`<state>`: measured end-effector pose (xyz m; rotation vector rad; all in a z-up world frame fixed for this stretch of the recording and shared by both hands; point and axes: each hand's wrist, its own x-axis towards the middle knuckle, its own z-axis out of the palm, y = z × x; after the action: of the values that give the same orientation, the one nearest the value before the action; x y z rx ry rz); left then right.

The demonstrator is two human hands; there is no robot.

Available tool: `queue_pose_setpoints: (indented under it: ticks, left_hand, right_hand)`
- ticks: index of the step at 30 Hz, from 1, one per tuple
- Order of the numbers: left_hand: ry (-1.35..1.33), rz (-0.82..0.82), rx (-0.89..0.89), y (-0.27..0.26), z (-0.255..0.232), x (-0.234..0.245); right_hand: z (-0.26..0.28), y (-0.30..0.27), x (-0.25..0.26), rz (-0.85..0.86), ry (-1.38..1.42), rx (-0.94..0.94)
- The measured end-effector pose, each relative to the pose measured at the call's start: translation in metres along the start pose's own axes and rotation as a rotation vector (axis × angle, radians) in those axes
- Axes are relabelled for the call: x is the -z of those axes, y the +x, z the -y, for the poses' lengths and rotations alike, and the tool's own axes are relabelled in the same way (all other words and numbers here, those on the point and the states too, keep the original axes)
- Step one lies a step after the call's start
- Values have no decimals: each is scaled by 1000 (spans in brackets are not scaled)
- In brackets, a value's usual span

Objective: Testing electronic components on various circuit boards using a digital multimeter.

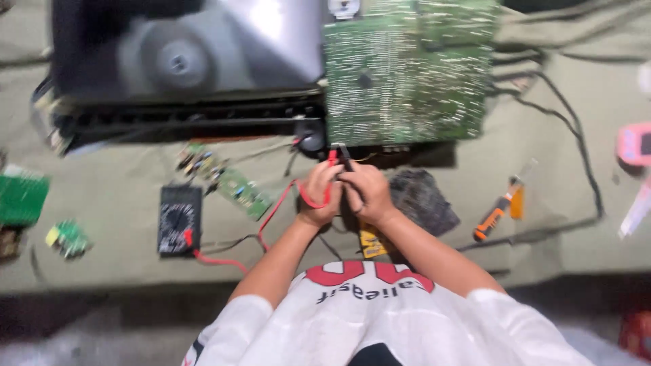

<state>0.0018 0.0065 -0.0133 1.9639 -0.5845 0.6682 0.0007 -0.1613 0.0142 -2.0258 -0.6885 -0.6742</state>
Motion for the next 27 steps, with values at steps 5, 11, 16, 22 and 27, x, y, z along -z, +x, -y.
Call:
queue_pose_setpoints:
  ticks: [5, 11, 16, 22, 27]
  left_hand:
    - [-16, 51, -4, 5, -2, 4]
    - [4, 49, -1, 12, -10, 7]
    - [-5, 45, 0, 12, -9, 4]
    - [6, 43, -15, 14, -11, 4]
    - [11, 40, -39, 14, -11, 3]
  right_hand:
    - [3, 1, -1, -80, 11, -44]
    - [4, 0, -1, -85, 22, -69]
    - [4, 0, -2, -94, 22, -68]
    - [12, 8, 6, -99, 13, -46]
    - [16, 11, 8, -55, -15, -39]
